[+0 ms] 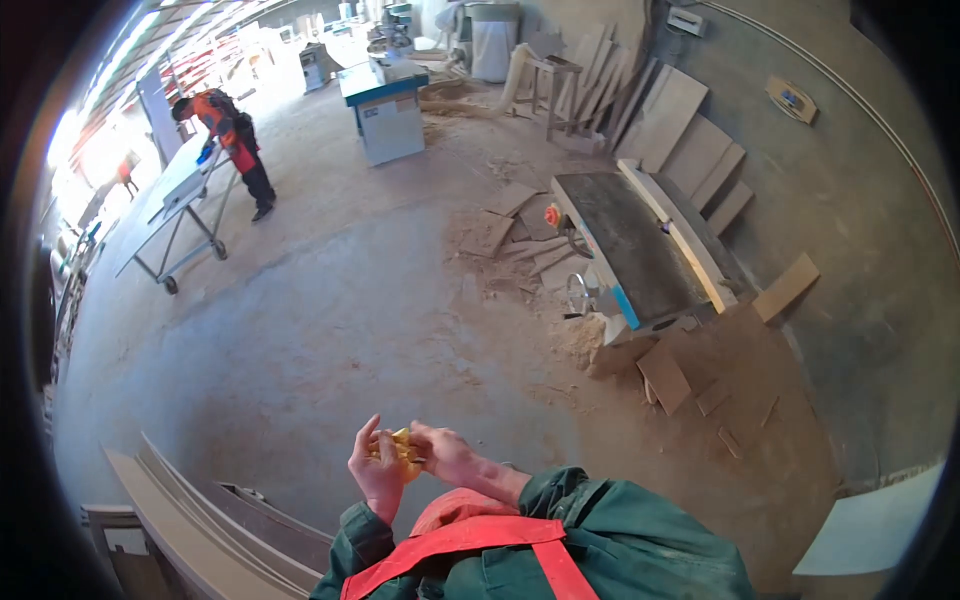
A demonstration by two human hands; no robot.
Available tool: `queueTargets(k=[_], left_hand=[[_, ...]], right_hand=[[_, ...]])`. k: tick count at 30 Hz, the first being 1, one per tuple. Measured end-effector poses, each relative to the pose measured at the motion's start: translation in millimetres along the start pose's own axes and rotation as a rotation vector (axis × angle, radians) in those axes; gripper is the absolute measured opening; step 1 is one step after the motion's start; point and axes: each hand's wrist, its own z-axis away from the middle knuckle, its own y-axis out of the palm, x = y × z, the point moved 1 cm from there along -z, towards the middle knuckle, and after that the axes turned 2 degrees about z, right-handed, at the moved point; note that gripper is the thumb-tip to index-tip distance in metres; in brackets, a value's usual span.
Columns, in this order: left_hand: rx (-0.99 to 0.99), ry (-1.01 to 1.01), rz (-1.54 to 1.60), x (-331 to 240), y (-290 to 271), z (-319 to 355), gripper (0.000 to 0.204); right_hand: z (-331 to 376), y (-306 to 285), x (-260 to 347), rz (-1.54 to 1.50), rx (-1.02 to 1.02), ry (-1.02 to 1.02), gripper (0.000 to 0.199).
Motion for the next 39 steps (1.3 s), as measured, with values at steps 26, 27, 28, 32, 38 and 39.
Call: queueTargets(k=[26, 27, 28, 32, 38, 39], left_hand=[[0.045, 0.018, -0.081, 15, -18, 18, 0.057], [0.068, -0.12, 0.181, 21, -17, 17, 0.055], [0.073, -0.115, 0.18, 17, -22, 13, 0.055], [0.135, -0.246, 0.242, 6, -44, 9, 0.052], [-0.082, 0.254, -0.181, -1, -58, 0, 0.043], [-0.195, 0.417, -0.322, -6, -63, -4, 0.039]], right_hand=[[-31, 47, -27, 0.133, -0.115, 0.161, 0.048], [-41, 29, -28, 0.152, -0.072, 0.159, 0.046], [-51, 8, -30, 0.165, -0.033, 0.153, 0.045], [-88, -78, -29, 0.115, 0.347, 0.267, 0.043], [-81, 30, -45, 1.257, -0.128, -0.105, 0.035], [-83, 38, -46, 1.301, -0.078, -0.136, 0.035]])
